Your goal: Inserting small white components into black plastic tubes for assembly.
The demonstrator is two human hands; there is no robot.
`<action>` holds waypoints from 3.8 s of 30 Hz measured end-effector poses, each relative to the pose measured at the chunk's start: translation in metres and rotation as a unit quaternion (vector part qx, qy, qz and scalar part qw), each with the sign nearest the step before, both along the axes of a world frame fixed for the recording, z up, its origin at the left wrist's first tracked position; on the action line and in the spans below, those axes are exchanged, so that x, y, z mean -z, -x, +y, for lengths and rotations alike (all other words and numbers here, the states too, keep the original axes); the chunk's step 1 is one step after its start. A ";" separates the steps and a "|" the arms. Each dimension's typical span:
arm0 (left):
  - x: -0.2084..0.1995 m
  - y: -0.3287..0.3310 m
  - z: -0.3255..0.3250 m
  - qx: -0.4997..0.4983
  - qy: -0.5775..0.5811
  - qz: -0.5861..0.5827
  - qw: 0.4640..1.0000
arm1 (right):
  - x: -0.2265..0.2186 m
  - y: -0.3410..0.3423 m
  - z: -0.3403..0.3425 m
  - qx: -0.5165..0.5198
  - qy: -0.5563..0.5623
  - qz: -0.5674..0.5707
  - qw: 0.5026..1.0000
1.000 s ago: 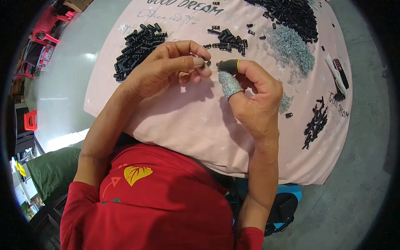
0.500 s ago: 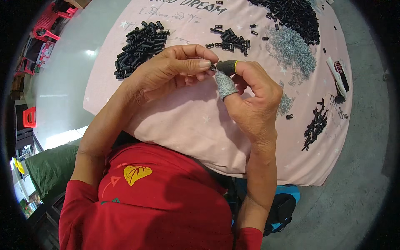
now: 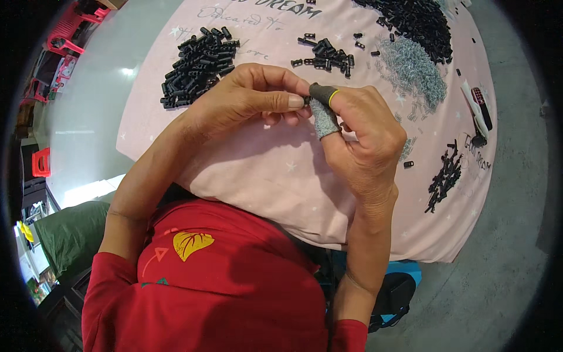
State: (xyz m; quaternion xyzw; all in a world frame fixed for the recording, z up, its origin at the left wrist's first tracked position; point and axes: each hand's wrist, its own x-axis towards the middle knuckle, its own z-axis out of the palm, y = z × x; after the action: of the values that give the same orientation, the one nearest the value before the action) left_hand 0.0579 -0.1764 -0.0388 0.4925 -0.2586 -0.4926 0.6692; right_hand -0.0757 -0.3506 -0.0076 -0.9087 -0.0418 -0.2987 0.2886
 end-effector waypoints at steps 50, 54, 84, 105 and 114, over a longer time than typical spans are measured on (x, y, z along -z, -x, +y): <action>0.013 -0.009 0.002 -0.048 0.069 -0.019 0.996 | 0.027 -0.021 0.013 0.044 -0.215 0.040 0.975; 0.015 -0.009 0.004 -0.046 0.061 -0.021 0.997 | 0.026 -0.017 0.010 0.038 -0.294 0.124 0.947; 0.004 0.003 0.003 -0.010 0.014 -0.058 0.998 | 0.007 -0.001 0.003 -0.010 -0.252 0.051 0.966; 0.005 0.008 0.000 0.002 0.027 -0.095 0.995 | 0.008 -0.001 -0.003 -0.021 -0.180 0.043 0.983; 0.007 0.006 0.000 0.027 0.014 -0.085 0.996 | -0.009 0.000 -0.004 -0.047 -0.067 0.094 0.992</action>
State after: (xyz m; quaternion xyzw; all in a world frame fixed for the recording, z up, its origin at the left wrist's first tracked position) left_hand 0.0522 -0.1766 -0.0456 0.5158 -0.3347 -0.4631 0.6383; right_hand -0.0757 -0.3546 0.0014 -0.9083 -0.0369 -0.2005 0.3654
